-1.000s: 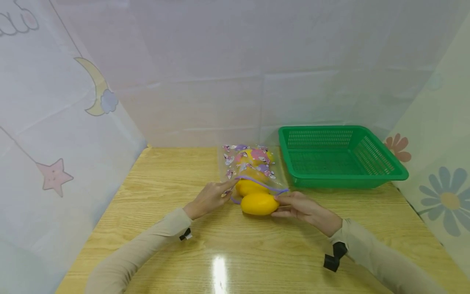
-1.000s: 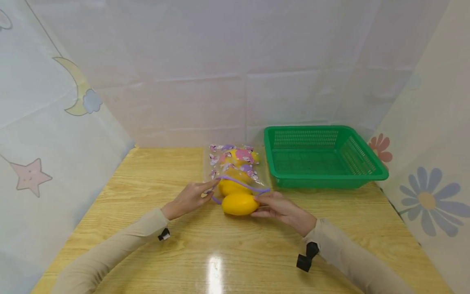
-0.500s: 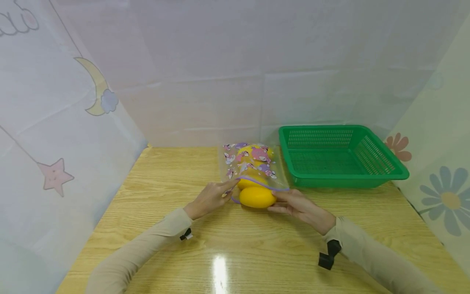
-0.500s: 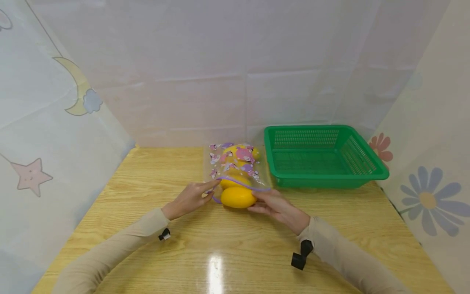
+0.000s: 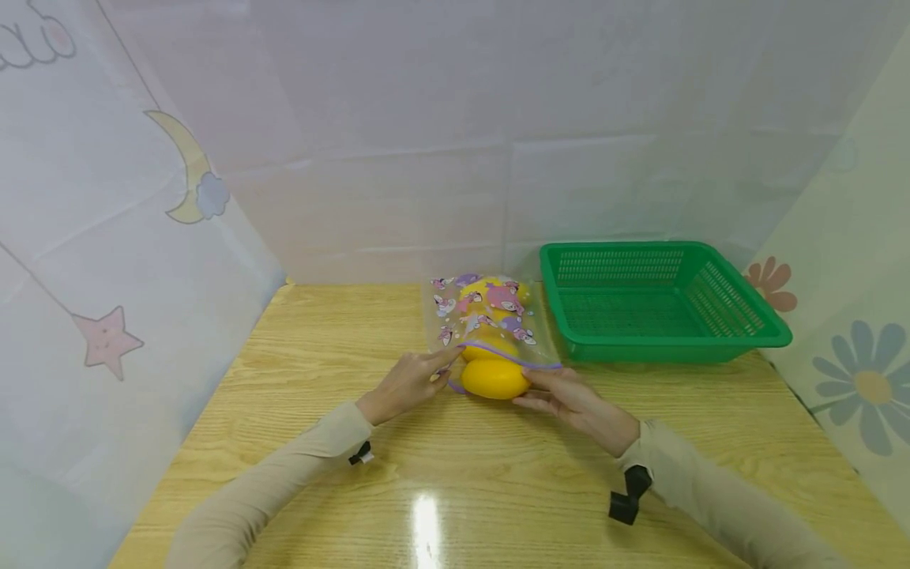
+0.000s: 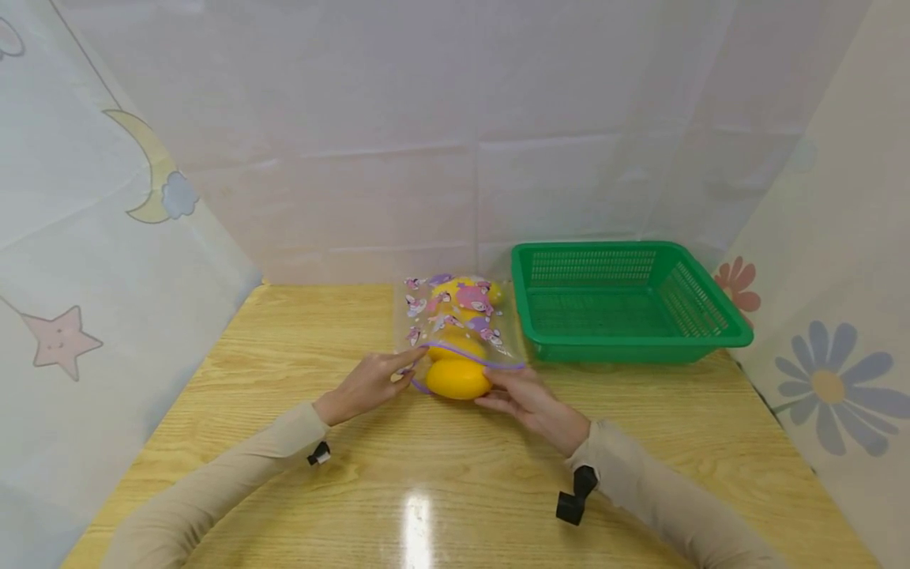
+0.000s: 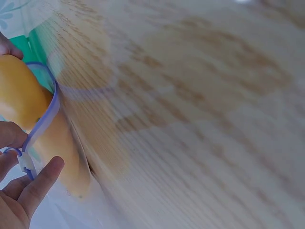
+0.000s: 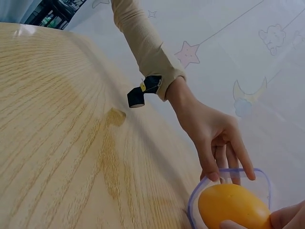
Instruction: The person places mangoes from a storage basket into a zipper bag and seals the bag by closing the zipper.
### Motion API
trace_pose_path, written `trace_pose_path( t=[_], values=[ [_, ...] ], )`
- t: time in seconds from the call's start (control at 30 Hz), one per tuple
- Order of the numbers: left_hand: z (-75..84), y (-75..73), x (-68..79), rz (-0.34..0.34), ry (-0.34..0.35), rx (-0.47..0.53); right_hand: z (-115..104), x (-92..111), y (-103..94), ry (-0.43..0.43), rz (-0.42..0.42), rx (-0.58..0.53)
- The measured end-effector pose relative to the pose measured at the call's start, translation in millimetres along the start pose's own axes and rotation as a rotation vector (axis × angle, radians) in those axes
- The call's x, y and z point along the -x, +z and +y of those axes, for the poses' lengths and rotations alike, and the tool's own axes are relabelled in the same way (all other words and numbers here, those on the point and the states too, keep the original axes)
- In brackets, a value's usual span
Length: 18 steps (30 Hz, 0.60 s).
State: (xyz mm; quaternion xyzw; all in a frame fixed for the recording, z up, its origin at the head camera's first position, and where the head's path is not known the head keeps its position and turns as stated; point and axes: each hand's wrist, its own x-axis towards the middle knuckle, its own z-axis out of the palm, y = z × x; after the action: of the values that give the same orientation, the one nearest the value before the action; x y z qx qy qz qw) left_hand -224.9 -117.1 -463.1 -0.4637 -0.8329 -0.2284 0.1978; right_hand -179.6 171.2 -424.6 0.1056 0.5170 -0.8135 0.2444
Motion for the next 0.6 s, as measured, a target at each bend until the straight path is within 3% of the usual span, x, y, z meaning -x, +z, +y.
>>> trace_pose_path(
  t=[0.6],
  values=[
    [0.9, 1.1, -2.8, -0.011, -0.038, 0.032, 6.3, -9.3, 10.5, -0.016, 0.077, -0.085]
  ],
)
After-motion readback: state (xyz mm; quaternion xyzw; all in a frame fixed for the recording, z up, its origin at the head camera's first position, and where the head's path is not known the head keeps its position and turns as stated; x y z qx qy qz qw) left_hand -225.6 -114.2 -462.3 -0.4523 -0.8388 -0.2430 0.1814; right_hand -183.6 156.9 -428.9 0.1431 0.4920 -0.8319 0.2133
